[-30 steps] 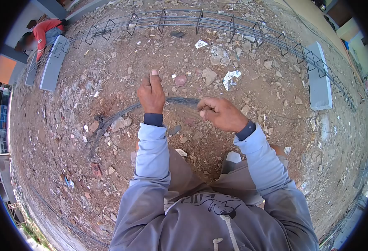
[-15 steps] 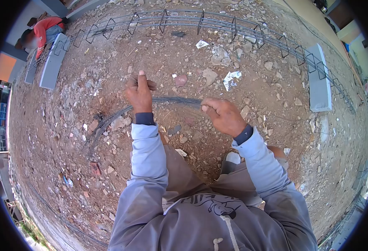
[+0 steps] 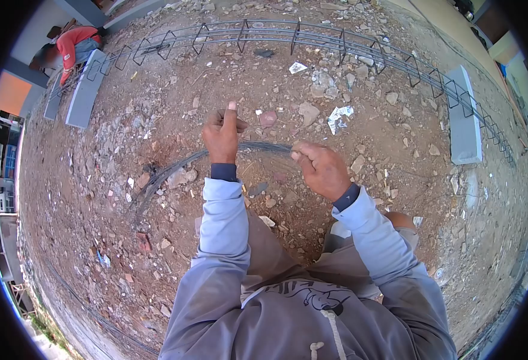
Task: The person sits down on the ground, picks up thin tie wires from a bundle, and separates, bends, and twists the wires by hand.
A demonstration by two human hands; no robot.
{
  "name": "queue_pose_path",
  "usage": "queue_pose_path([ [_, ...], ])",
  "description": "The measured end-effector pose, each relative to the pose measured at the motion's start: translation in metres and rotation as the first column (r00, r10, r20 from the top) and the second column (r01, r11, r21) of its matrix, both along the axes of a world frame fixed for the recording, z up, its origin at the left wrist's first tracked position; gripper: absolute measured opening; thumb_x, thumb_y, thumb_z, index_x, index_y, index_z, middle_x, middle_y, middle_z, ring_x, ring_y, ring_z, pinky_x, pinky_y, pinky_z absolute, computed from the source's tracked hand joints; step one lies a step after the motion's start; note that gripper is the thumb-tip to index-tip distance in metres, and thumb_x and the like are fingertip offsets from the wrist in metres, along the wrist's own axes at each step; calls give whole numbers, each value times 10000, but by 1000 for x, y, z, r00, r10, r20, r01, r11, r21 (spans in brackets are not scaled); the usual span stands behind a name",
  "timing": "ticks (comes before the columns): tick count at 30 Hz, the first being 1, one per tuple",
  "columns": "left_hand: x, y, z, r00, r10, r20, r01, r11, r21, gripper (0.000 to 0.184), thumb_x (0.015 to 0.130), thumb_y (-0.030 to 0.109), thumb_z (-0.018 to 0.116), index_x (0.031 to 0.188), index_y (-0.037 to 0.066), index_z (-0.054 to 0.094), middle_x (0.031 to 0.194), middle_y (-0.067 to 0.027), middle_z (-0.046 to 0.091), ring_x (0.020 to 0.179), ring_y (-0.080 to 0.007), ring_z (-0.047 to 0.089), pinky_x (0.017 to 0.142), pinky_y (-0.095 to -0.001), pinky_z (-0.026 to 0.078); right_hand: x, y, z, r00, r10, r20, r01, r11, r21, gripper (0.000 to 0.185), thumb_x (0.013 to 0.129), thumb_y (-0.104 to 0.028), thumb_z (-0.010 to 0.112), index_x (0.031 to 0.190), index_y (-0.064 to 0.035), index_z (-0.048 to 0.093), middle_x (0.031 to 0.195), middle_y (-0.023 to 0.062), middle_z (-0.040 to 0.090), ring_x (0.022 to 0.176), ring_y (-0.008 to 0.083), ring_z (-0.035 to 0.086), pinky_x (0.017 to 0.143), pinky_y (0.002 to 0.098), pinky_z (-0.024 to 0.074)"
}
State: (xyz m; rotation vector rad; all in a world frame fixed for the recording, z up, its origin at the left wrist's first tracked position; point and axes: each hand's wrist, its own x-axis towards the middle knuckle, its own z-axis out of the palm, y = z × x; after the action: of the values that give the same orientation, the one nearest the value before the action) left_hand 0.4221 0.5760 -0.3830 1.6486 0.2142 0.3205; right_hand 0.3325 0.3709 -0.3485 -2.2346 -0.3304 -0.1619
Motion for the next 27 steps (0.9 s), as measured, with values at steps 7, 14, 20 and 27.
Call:
queue_pose_path([
  [7,0,1,0,982,31,-188,-4,990,143,434,845,396,604,802,-34,577,604,-112,612,522,-138,574,495,-246,454,-2,8,0,991,27,131,-21,999,-43,110,847,-161,540,907,-81,583,857,133,620,751,343,600,646,451,468],
  [14,-3,-3,-6,995,-83,-62,85,996,19,406,873,168,540,1130,-127,430,658,-133,638,509,-140,575,457,-253,440,-10,15,0,995,97,-15,-98,987,-129,79,843,-159,520,859,-85,543,761,163,611,707,364,596,608,477,450],
  [20,-6,-6,-6,990,-63,-129,54,996,-67,469,878,124,536,1210,-153,356,726,-153,645,552,-180,600,520,-258,483,-9,21,-4,996,-11,-88,-8,978,-210,91,836,-149,519,845,-59,523,730,165,616,698,366,602,596,482,453],
  [27,0,16,-18,945,-194,-264,96,934,-344,366,844,98,589,1110,-130,486,855,-194,638,721,-242,645,656,-322,546,-5,22,-12,994,-98,-44,87,975,-205,77,822,-128,535,863,-65,517,778,158,631,721,363,610,601,479,463],
])
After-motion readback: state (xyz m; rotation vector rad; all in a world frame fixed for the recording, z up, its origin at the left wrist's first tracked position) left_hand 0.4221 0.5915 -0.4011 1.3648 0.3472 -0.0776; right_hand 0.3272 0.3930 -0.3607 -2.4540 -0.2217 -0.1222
